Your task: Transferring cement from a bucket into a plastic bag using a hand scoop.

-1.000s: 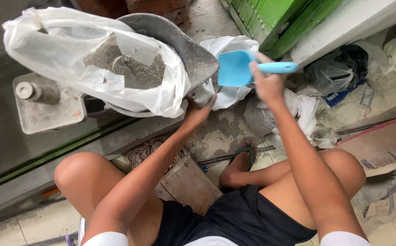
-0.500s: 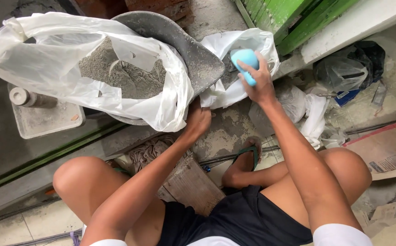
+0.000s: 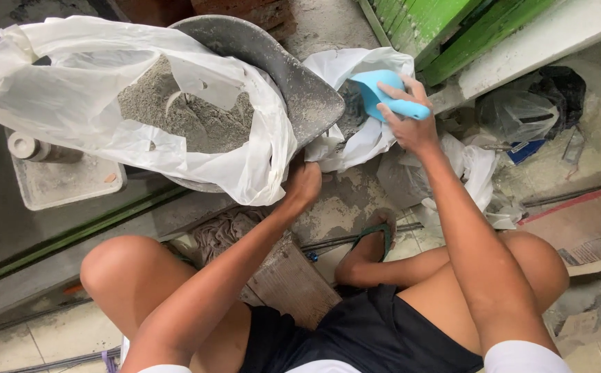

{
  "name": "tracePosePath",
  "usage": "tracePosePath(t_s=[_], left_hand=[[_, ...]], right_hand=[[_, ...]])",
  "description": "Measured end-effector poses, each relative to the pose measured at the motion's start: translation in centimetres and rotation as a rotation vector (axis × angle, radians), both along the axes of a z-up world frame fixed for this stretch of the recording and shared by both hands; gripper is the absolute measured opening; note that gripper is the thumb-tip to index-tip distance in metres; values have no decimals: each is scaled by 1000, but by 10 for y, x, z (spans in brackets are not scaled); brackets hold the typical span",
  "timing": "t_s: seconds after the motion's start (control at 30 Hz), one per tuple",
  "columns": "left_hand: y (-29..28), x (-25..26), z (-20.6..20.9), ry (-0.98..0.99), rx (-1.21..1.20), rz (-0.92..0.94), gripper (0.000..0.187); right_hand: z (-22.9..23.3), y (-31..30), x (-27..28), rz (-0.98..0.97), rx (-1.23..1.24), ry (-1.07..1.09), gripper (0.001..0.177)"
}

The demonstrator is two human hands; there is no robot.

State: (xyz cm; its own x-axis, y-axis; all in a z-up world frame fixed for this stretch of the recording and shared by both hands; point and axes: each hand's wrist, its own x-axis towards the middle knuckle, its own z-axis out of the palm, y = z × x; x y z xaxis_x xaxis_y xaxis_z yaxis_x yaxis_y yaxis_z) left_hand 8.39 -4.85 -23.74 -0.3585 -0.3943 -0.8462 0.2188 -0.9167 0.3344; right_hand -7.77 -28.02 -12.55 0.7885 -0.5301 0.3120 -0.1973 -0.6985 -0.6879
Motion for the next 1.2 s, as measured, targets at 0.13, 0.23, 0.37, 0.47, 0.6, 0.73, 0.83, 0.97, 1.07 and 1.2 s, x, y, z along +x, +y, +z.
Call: tracePosePath(t_s=[0.13, 0.23, 0.37, 0.47, 0.6, 0.73, 0.83, 0.97, 1.07, 1.2], left_hand=[[1, -5, 10, -35, -8, 22, 79], [8, -7, 18, -62, -14, 40, 79], [24, -4, 24, -104, -34, 83, 79], [60, 6, 18, -128, -44, 112, 79], [100, 2, 6, -158, -57, 149, 80], [128, -5, 5, -196, -71, 186, 80], [141, -14, 0, -225, -74, 208, 80], [145, -21, -10, -265, -86, 265, 81], [158, -20, -10, -293, -86, 306, 81], [160, -21, -9, -328, -99, 338, 81]], right_hand=[[-48, 4, 6, 100, -78, 63, 37], [-41, 22, 13, 202, -256, 167, 39], [-25, 27, 24, 281, -265, 203, 32], [-15, 37, 25, 330, -234, 206, 26], [-25, 44, 35, 354, -109, 159, 22], [-81, 39, 37, 345, -12, 91, 12], [-69, 39, 39, 340, 107, 21, 24], [1, 48, 39, 28, 536, 71, 28], [-14, 36, 36, -85, 701, 29, 31], [-17, 35, 27, -119, 811, -33, 34]])
